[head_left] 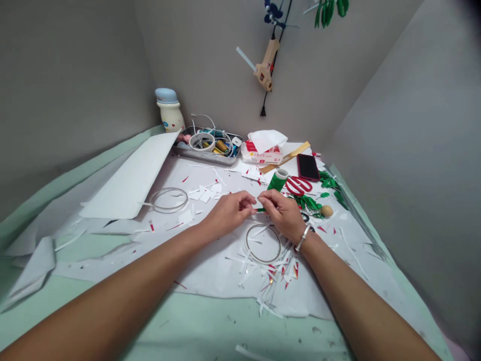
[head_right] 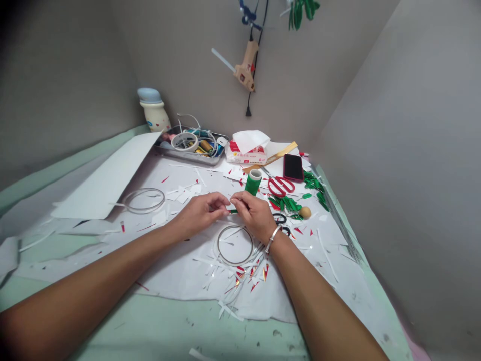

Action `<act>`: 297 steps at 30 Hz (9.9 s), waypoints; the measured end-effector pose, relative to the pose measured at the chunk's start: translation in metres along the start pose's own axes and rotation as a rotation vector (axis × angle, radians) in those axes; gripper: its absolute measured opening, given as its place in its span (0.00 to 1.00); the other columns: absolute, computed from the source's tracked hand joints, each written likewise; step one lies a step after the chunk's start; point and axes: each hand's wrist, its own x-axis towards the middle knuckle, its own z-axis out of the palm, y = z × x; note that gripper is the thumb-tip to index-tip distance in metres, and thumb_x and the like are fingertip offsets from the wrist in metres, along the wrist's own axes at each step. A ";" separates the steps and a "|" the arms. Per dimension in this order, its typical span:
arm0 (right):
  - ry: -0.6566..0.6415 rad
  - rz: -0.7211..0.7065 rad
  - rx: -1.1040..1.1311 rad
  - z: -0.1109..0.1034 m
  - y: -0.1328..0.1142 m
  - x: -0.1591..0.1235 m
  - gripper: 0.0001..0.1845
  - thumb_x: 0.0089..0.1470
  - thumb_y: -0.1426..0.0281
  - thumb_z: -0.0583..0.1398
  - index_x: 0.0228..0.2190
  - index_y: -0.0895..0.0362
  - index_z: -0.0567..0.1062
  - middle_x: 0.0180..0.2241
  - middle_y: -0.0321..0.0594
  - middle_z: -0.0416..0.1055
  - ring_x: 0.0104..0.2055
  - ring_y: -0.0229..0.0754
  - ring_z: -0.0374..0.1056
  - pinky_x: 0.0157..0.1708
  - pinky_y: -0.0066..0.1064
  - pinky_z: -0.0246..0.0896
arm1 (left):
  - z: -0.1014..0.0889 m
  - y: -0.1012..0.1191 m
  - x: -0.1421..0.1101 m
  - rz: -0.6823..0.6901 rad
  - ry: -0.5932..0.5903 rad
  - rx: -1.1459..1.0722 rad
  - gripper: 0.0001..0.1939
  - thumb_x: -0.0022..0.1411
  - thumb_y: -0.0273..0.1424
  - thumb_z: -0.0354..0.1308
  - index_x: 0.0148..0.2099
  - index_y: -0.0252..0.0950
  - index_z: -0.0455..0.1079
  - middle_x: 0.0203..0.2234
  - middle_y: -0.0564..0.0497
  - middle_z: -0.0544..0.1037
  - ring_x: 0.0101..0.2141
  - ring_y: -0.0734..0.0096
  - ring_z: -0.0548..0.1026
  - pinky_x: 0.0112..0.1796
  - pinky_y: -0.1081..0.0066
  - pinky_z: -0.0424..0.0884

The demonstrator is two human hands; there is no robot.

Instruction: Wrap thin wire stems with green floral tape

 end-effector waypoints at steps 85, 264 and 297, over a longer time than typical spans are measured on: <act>-0.160 -0.218 -0.141 -0.005 -0.007 0.001 0.07 0.55 0.70 0.58 0.31 0.56 0.77 0.26 0.37 0.71 0.30 0.37 0.64 0.34 0.29 0.59 | -0.004 -0.005 0.001 0.123 0.239 0.278 0.07 0.58 0.27 0.52 0.35 0.36 0.72 0.31 0.51 0.74 0.33 0.70 0.71 0.35 0.71 0.66; -0.042 -0.263 -0.264 -0.009 -0.011 0.002 0.09 0.57 0.69 0.56 0.32 0.56 0.77 0.27 0.39 0.73 0.31 0.39 0.64 0.35 0.31 0.59 | -0.001 -0.004 -0.001 0.168 0.088 0.318 0.09 0.58 0.24 0.50 0.35 0.37 0.72 0.31 0.51 0.74 0.32 0.70 0.70 0.36 0.69 0.65; -0.020 -0.234 -0.204 -0.009 -0.006 0.002 0.08 0.56 0.70 0.57 0.31 0.56 0.77 0.26 0.39 0.73 0.30 0.38 0.64 0.34 0.30 0.59 | -0.001 -0.003 -0.002 0.175 0.040 0.305 0.09 0.57 0.23 0.51 0.35 0.36 0.72 0.31 0.51 0.74 0.33 0.70 0.71 0.37 0.70 0.66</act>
